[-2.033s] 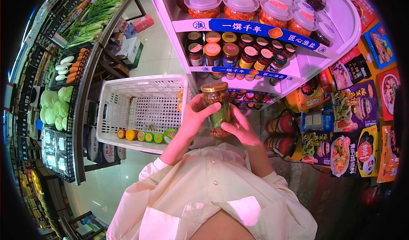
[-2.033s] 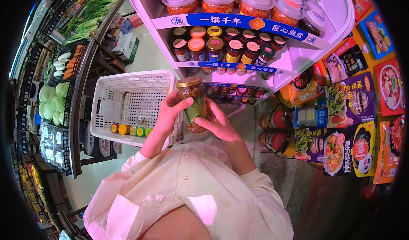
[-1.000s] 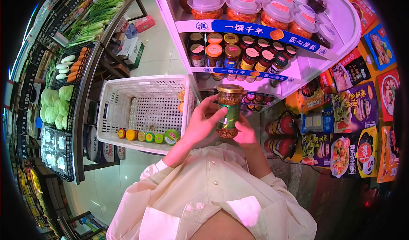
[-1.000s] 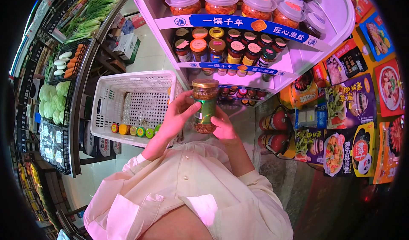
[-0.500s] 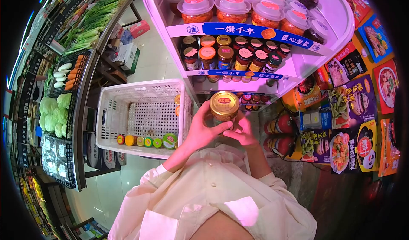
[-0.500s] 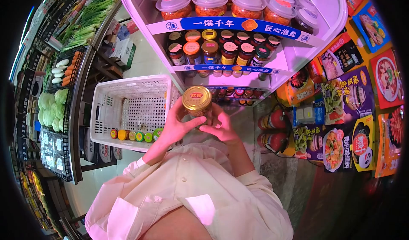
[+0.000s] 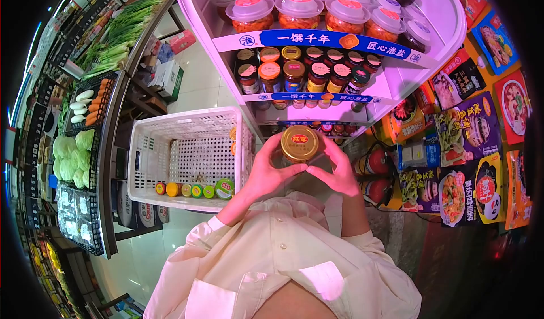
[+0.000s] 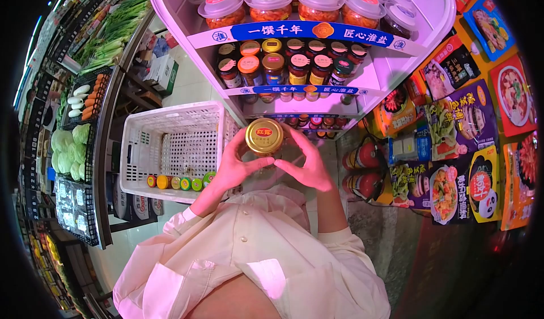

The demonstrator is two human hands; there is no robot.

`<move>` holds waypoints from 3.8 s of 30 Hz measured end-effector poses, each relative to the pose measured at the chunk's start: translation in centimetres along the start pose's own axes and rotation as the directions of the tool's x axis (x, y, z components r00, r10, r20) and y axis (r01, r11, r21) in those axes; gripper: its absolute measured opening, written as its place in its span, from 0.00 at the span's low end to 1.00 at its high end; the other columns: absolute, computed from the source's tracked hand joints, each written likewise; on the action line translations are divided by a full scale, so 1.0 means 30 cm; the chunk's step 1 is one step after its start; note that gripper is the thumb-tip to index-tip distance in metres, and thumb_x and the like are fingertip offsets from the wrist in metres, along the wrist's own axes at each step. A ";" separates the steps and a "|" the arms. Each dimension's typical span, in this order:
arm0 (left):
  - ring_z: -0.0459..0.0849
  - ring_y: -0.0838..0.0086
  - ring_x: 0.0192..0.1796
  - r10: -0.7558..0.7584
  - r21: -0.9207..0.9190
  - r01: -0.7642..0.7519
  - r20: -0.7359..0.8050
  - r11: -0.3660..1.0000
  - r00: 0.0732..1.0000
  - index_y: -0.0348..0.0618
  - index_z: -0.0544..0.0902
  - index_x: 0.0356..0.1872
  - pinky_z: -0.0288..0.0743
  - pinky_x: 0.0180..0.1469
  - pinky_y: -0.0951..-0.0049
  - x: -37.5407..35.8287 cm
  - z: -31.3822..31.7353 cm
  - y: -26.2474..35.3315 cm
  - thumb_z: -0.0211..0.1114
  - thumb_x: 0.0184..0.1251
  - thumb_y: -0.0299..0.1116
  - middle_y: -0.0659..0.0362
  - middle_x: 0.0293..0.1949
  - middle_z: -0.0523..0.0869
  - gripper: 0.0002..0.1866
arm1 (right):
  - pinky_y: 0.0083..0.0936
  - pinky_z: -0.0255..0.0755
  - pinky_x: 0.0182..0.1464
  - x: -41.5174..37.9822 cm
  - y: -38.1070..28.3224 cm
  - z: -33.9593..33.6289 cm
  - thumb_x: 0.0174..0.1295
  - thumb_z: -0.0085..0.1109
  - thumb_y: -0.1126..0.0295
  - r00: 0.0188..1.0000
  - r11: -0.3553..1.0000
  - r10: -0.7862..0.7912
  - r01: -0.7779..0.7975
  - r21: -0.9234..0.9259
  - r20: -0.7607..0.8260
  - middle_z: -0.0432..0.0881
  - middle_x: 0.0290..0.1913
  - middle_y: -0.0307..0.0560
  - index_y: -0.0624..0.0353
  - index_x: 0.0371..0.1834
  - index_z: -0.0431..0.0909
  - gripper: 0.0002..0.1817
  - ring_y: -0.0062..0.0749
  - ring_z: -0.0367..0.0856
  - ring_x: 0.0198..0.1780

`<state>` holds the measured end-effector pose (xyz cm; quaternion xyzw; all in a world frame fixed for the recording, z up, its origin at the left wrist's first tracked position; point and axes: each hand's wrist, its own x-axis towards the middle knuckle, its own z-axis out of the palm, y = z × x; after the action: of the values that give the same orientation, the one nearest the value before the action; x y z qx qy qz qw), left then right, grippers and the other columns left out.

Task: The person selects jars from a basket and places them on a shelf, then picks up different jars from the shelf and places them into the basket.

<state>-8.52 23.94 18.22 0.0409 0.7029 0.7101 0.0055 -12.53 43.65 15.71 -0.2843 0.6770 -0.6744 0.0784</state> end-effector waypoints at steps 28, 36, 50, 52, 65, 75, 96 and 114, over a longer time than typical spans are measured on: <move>0.76 0.54 0.59 0.096 0.413 -0.116 0.068 0.903 0.993 0.45 0.67 0.67 0.71 0.60 0.60 0.121 0.213 -0.170 0.71 0.56 0.31 0.48 0.54 0.79 0.36 | 0.28 0.72 0.58 0.100 0.070 -0.419 0.48 0.75 0.74 0.764 0.970 -0.104 -0.064 -0.235 -0.637 0.73 0.61 0.47 0.60 0.67 0.64 0.41 0.29 0.75 0.59; 0.80 0.55 0.56 -0.011 0.426 -0.018 0.066 0.905 0.998 0.44 0.73 0.62 0.75 0.55 0.61 0.098 0.190 -0.227 0.69 0.59 0.32 0.48 0.53 0.80 0.28 | 0.30 0.72 0.59 0.255 0.207 -0.703 0.47 0.75 0.75 0.726 0.944 -0.171 -0.074 -0.323 -0.666 0.73 0.63 0.45 0.56 0.68 0.63 0.43 0.31 0.75 0.60; 0.83 0.63 0.53 -0.185 0.418 0.168 -0.001 0.893 0.983 0.42 0.73 0.62 0.74 0.57 0.65 0.058 0.162 -0.241 0.68 0.62 0.34 0.47 0.49 0.84 0.27 | 0.30 0.71 0.59 0.385 0.377 -0.827 0.45 0.76 0.74 0.784 0.889 -0.186 -0.122 -0.441 -0.593 0.75 0.60 0.48 0.57 0.67 0.64 0.43 0.32 0.76 0.59; 0.82 0.63 0.53 -0.198 0.418 0.182 -0.006 0.890 0.980 0.42 0.73 0.62 0.74 0.57 0.65 0.054 0.161 -0.248 0.68 0.62 0.34 0.47 0.49 0.84 0.26 | 0.29 0.70 0.60 0.390 0.416 -0.850 0.45 0.77 0.72 0.797 0.869 -0.194 -0.132 -0.477 -0.573 0.76 0.60 0.50 0.59 0.68 0.64 0.44 0.33 0.76 0.59; 0.83 0.60 0.53 -0.233 0.384 0.216 -0.002 0.898 0.973 0.41 0.75 0.60 0.75 0.55 0.63 0.035 0.151 -0.299 0.68 0.60 0.34 0.47 0.49 0.84 0.26 | 0.28 0.67 0.63 0.416 0.498 -0.893 0.46 0.75 0.74 0.851 0.930 -0.009 -0.186 -0.318 -0.525 0.75 0.60 0.53 0.66 0.71 0.56 0.48 0.33 0.74 0.61; 0.83 0.58 0.54 -0.240 0.375 0.219 0.011 0.901 0.971 0.42 0.76 0.59 0.75 0.56 0.63 0.010 0.127 -0.313 0.67 0.61 0.36 0.48 0.50 0.83 0.25 | 0.32 0.60 0.69 0.420 0.634 -0.944 0.46 0.76 0.69 0.821 0.912 -0.108 -0.142 -0.384 -0.560 0.66 0.68 0.57 0.66 0.73 0.53 0.52 0.40 0.66 0.68; 0.87 0.72 0.42 -0.265 0.203 0.455 -0.587 0.867 0.765 0.38 0.80 0.53 0.80 0.44 0.71 -0.128 -0.519 -0.423 0.66 0.63 0.32 0.54 0.43 0.87 0.18 | 0.22 0.74 0.51 0.130 0.293 0.487 0.59 0.62 0.78 0.934 0.951 0.299 -0.308 0.015 0.196 0.82 0.46 0.45 0.60 0.55 0.78 0.19 0.26 0.80 0.48; 0.76 0.52 0.55 -0.466 0.784 0.478 -0.277 0.397 0.840 0.66 0.66 0.67 0.75 0.54 0.58 0.055 -0.655 -0.923 0.63 0.57 0.29 0.48 0.61 0.65 0.35 | 0.35 0.74 0.46 0.100 0.419 0.814 0.53 0.64 0.78 0.941 0.914 0.266 -0.178 -0.364 0.208 0.82 0.39 0.48 0.56 0.45 0.82 0.14 0.42 0.80 0.43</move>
<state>-12.84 4.76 -9.51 -0.1664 0.9334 0.2611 0.1813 -6.56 20.08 2.58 -0.2979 0.7956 -0.4919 0.1903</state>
